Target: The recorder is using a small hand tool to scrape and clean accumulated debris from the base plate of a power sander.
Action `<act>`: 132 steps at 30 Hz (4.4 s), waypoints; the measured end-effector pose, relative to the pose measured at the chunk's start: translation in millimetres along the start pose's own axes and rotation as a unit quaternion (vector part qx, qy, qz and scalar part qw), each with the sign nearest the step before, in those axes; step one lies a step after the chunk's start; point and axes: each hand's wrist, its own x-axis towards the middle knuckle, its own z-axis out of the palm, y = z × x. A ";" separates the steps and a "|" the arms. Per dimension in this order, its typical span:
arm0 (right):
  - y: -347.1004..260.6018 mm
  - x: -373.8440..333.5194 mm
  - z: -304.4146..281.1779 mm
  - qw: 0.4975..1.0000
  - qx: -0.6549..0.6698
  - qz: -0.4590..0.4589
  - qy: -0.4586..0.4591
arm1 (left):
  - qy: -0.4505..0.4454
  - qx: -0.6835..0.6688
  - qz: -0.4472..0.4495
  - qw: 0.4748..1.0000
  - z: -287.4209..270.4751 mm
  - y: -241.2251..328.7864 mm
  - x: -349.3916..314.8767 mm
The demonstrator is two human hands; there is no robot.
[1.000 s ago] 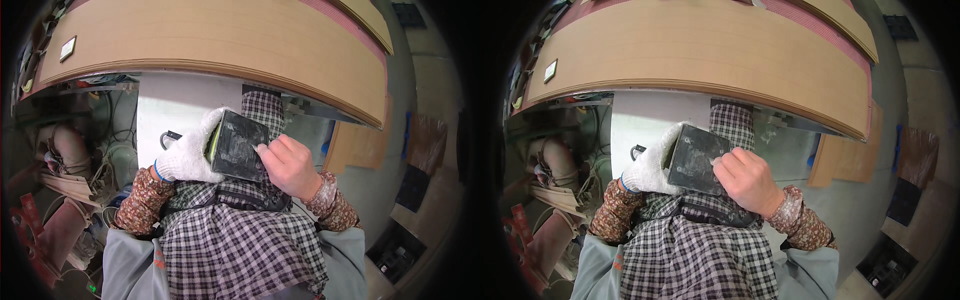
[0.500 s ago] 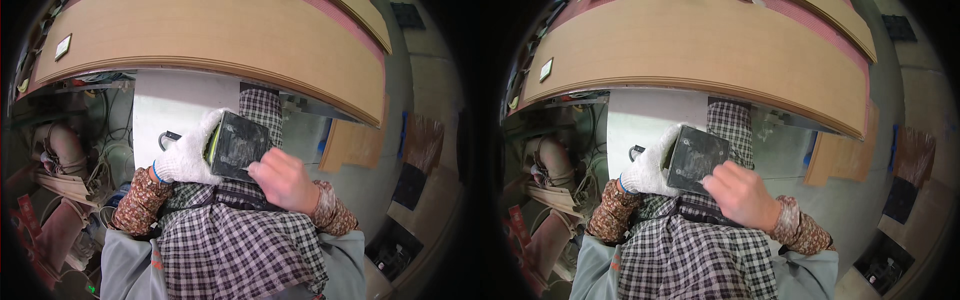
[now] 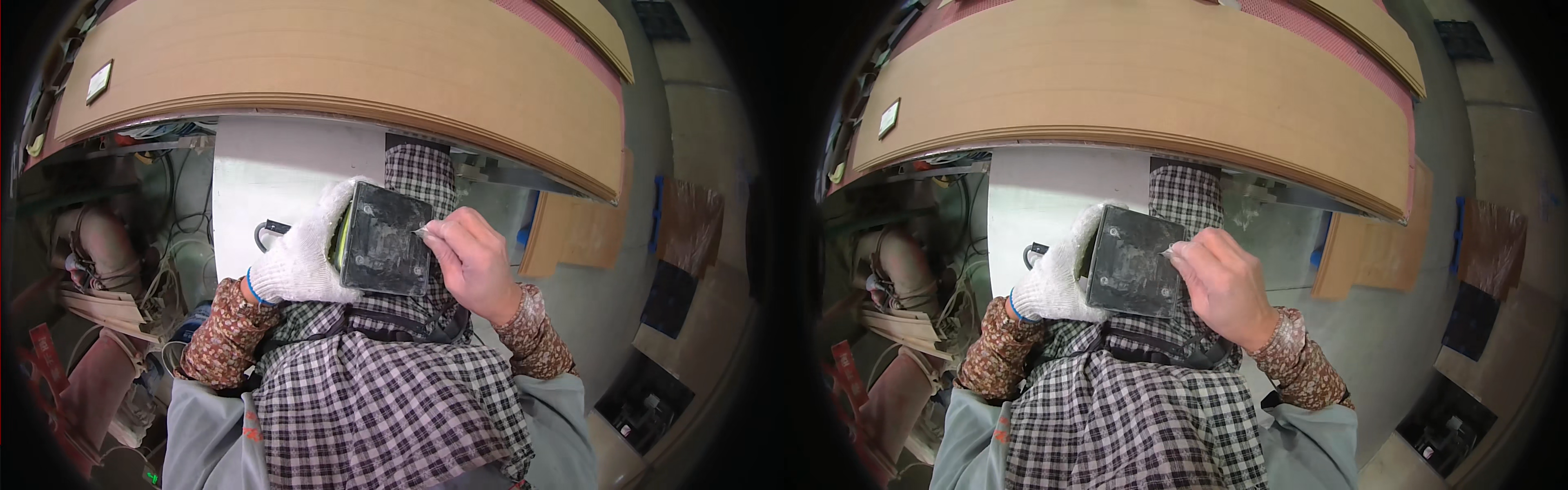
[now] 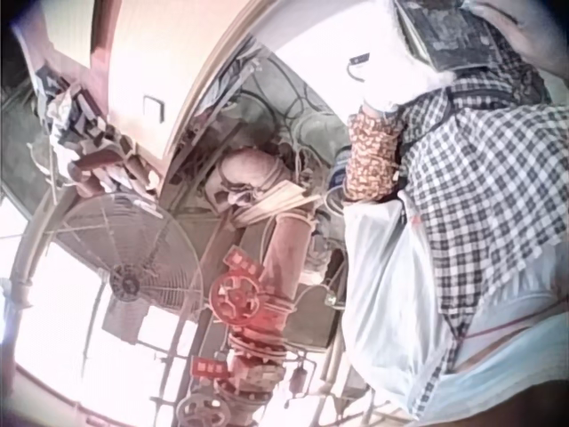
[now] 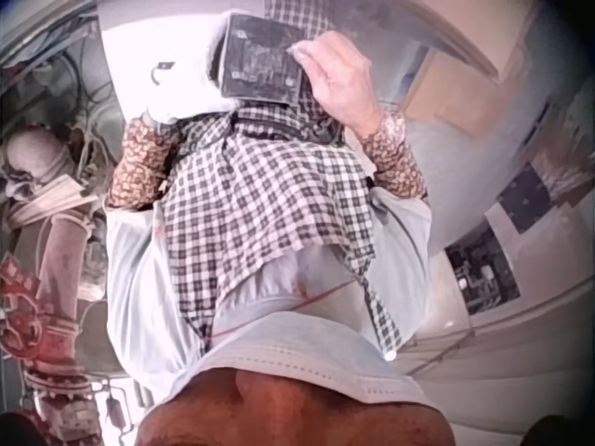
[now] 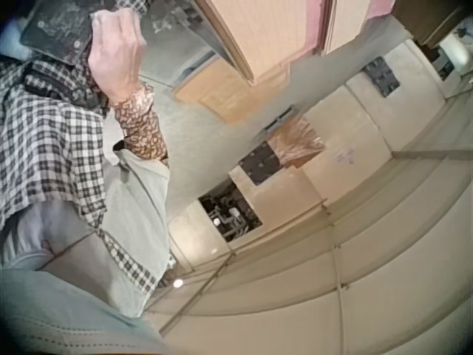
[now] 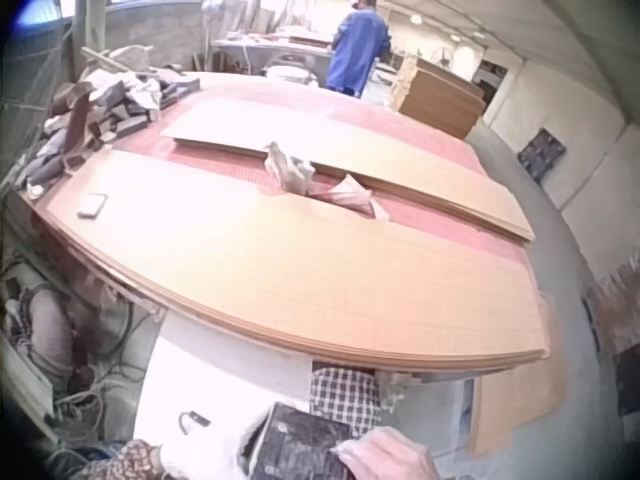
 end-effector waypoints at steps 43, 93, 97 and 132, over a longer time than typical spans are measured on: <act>-11.1 1.9 11.1 0.994 0.028 -0.099 -0.035 | 0.002 0.056 0.008 0.998 10.8 -6.3 -6.4; -9.8 16.8 15.4 0.993 0.029 -0.101 -0.045 | 0.008 0.023 0.006 1.000 13.7 3.7 0.1; 1.5 19.9 16.0 0.999 -0.012 -0.049 0.005 | -0.006 0.022 0.004 1.000 16.3 -6.1 -1.8; 2.2 30.0 27.4 0.996 -0.015 -0.082 0.024 | -0.002 0.027 -0.019 0.999 15.1 -0.5 -0.6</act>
